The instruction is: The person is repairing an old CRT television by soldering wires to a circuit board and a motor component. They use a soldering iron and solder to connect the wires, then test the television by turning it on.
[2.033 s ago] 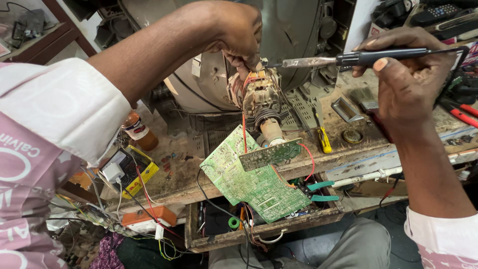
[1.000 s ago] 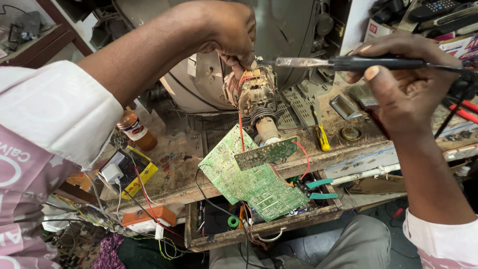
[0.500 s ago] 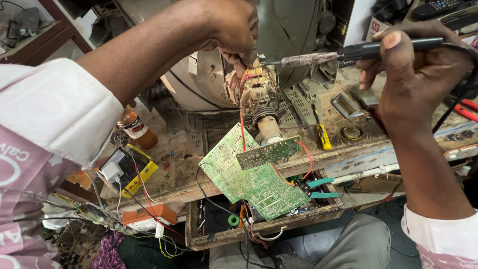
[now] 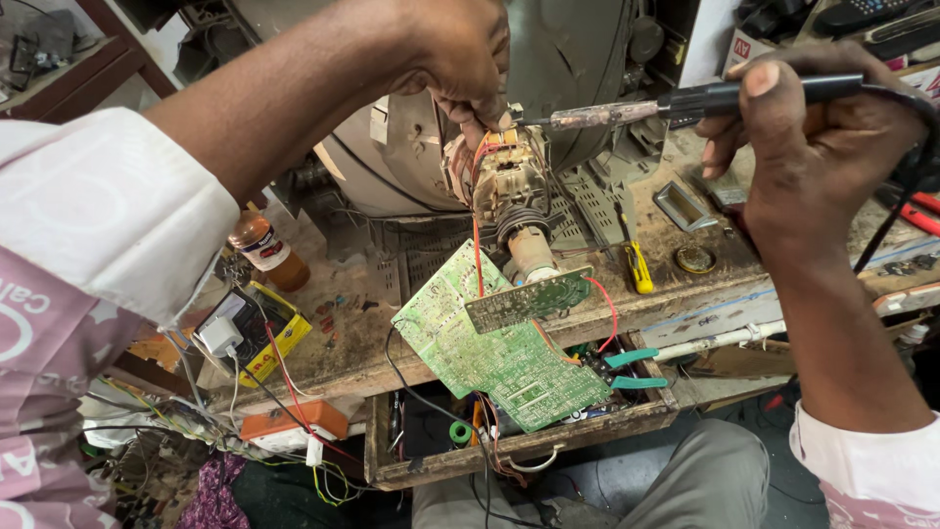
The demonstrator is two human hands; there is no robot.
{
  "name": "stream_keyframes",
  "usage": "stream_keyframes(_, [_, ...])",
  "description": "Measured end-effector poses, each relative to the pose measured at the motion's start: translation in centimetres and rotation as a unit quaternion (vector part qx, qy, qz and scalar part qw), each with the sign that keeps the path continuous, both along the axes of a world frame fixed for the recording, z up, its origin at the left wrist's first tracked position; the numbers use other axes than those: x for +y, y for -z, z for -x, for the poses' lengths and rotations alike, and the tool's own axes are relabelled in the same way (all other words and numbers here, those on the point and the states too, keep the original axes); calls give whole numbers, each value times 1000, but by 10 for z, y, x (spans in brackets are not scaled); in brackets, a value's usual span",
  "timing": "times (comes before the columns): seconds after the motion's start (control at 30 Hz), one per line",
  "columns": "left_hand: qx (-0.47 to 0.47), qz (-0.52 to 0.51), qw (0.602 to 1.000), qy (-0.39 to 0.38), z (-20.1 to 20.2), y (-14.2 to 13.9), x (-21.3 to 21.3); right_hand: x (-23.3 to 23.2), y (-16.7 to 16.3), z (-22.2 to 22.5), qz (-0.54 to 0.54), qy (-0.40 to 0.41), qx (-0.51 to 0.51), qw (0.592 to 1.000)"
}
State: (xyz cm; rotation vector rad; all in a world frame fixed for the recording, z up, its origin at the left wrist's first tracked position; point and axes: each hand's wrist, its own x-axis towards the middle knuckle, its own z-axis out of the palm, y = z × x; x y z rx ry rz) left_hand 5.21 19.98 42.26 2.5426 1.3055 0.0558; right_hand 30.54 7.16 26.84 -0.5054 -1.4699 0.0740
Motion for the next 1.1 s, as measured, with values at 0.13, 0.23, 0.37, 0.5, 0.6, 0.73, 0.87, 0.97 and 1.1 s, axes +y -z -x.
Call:
stream_keyframes(0.13, [-5, 19, 1000, 7, -2, 4, 7, -3, -1, 1, 13, 5, 3, 1000])
stream_keyframes(0.23, [-42, 37, 998, -14, -3, 9, 9, -8, -3, 2, 9, 18, -18, 1000])
stream_keyframes(0.37, [-22, 19, 1000, 3, 0, 7, 11, -16, -9, 2, -10, 41, -69, 997])
stream_keyframes(0.5, [-69, 61, 996, 15, -2, 8, 11, -22, -14, 5, -25, 66, -104, 992])
stream_keyframes(0.6, [-77, 58, 995, 16, -3, 8, 11, -25, -17, 10, -25, 68, -99, 992])
stream_keyframes(0.73, [-84, 58, 995, 22, -2, 7, 9, -29, -23, 10, -6, 62, -100, 993])
stream_keyframes(0.87, [-68, 44, 997, 10, -4, 6, 4, -30, -26, 8, -11, 73, -119, 990])
stream_keyframes(0.97, [-61, 37, 997, 1, -4, 5, 0, -27, -26, 7, -25, 49, -120, 991])
stream_keyframes(1.1, [-48, 40, 998, 4, -3, 3, -2, -24, -24, 7, -15, 35, -92, 995])
